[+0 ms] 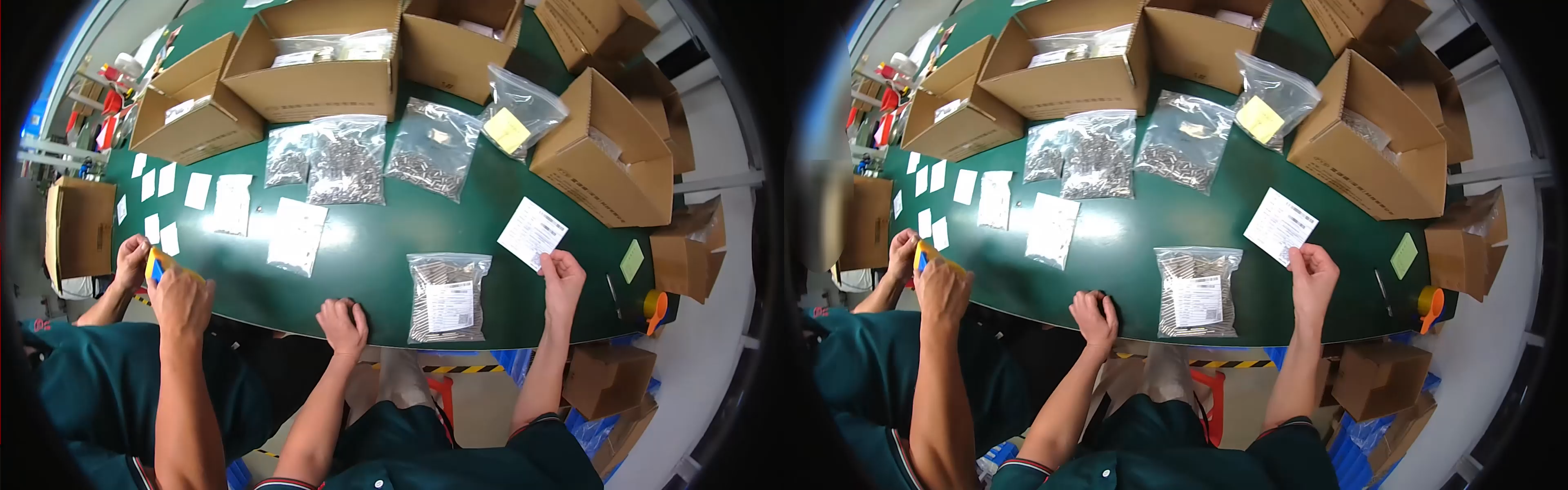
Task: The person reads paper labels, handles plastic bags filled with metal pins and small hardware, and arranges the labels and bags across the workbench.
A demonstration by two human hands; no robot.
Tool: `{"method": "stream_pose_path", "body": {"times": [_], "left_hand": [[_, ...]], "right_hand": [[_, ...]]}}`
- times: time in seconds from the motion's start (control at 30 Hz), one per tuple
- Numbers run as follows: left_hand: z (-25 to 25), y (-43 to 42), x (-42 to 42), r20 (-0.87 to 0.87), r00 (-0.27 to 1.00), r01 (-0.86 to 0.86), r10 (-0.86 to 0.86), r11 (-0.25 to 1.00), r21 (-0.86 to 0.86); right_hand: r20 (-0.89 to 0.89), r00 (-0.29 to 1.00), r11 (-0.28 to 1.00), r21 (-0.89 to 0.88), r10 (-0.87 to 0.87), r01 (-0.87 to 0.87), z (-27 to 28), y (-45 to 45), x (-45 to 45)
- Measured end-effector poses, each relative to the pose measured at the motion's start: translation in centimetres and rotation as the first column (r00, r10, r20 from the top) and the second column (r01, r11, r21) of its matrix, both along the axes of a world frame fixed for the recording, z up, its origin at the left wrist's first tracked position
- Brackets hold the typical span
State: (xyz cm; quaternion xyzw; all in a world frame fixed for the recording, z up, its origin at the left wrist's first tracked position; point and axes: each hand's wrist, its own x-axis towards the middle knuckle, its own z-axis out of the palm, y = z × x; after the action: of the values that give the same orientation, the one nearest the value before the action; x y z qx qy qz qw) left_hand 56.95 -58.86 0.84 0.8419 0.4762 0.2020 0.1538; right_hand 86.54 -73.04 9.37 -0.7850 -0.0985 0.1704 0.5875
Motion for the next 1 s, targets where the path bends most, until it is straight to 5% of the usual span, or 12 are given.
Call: {"method": "stream_pose_path", "body": {"times": [0.67, 0.83, 0.97, 1.0], "left_hand": [[-0.2, -0.1, 0.0, -0.086, 0.996, 0.015, -0.015, 1.0, 0.003], [-0.3, -0.1, 0.0, -0.073, 0.997, 0.018, -0.018, 1.0, 0.007], [-0.3, -0.2, -0.1, -0.078, 0.997, 0.014, -0.013, 1.0, 0.023], [-0.3, -0.2, 0.0, -0.075, 0.997, 0.012, -0.01, 0.999, 0.03]], "right_hand": [[-0.061, 0.996, 0.993, 0.105, 0.061, -0.055, -1.5, 6.4, 0.2], [-0.192, 0.97, 0.964, 0.247, 0.15, -0.101, -2.7, 13.4, 1.5], [-0.265, 0.95, 0.976, 0.18, 0.164, -0.118, -6.7, 18.0, 2.5], [-0.182, 0.975, 0.992, 0.049, 0.126, -0.119, -8.3, 18.5, 2.8]]}}
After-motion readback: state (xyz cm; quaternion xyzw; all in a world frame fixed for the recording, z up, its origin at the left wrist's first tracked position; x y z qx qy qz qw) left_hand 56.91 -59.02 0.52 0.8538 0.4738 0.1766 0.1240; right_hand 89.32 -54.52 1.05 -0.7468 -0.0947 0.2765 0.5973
